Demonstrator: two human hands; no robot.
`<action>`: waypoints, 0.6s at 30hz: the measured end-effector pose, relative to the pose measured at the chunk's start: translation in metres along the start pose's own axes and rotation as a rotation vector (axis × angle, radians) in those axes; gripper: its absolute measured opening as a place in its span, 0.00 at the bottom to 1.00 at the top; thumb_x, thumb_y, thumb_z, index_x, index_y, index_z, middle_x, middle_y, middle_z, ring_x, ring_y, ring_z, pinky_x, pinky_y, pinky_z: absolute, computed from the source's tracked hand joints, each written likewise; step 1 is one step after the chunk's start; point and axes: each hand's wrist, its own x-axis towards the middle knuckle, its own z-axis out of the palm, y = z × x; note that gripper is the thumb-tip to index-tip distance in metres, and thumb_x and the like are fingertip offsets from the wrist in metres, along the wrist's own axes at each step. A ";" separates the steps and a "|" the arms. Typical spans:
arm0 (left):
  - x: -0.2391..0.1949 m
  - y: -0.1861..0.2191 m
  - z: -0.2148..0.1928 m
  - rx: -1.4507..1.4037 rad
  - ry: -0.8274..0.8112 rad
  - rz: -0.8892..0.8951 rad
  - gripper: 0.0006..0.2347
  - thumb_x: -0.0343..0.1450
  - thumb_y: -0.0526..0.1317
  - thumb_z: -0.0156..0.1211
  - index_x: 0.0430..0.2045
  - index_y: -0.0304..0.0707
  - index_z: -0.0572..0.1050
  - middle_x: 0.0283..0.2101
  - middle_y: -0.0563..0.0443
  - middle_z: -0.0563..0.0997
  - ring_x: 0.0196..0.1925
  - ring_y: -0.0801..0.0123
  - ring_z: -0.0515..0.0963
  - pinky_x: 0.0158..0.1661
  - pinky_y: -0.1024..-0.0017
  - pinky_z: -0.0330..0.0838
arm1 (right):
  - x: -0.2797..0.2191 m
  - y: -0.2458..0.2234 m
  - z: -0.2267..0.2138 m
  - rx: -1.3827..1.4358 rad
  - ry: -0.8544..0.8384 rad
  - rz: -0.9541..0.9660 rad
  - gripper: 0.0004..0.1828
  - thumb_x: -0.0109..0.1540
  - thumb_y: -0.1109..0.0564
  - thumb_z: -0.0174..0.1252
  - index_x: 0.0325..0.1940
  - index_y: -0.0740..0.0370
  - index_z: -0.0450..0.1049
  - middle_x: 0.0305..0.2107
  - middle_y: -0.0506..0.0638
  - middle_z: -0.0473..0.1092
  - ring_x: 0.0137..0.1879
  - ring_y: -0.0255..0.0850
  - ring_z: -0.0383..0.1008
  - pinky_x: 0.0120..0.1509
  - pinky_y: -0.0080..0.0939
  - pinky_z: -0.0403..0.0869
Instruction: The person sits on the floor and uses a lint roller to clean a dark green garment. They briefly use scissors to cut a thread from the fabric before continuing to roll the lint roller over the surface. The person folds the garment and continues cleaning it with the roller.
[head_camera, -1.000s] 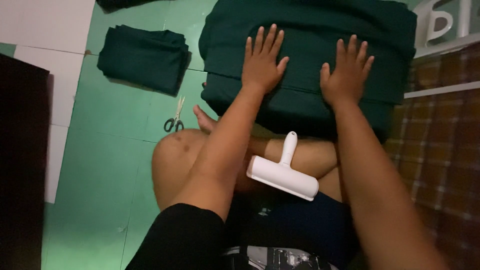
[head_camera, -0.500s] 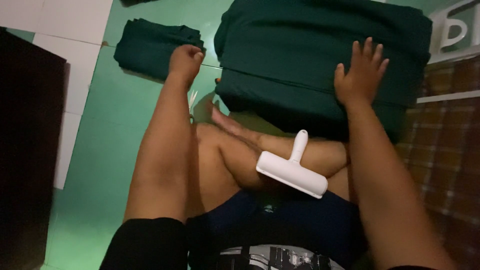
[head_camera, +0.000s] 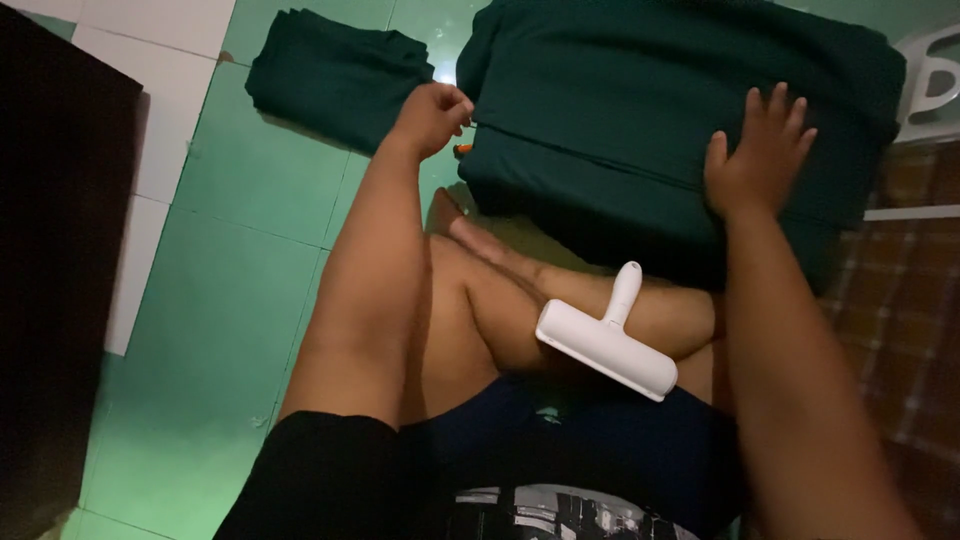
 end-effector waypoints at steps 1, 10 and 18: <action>0.003 -0.006 0.000 -0.004 0.002 -0.003 0.07 0.77 0.42 0.55 0.36 0.44 0.79 0.37 0.51 0.84 0.38 0.67 0.83 0.43 0.63 0.76 | -0.001 -0.004 -0.006 -0.003 -0.002 -0.004 0.32 0.74 0.52 0.48 0.81 0.64 0.52 0.77 0.64 0.42 0.80 0.61 0.34 0.79 0.67 0.37; -0.008 -0.010 -0.017 0.031 0.060 0.047 0.06 0.78 0.42 0.51 0.36 0.46 0.75 0.35 0.53 0.79 0.37 0.69 0.78 0.40 0.67 0.71 | -0.005 -0.010 -0.015 0.063 -0.047 0.002 0.32 0.73 0.56 0.51 0.80 0.65 0.53 0.77 0.64 0.42 0.80 0.61 0.35 0.78 0.68 0.38; 0.012 -0.101 -0.026 0.440 -0.038 -0.583 0.07 0.77 0.42 0.54 0.39 0.41 0.78 0.39 0.43 0.80 0.42 0.53 0.79 0.45 0.56 0.73 | -0.005 -0.007 -0.010 0.035 -0.012 -0.007 0.31 0.74 0.54 0.49 0.81 0.66 0.53 0.76 0.65 0.43 0.80 0.61 0.35 0.78 0.67 0.37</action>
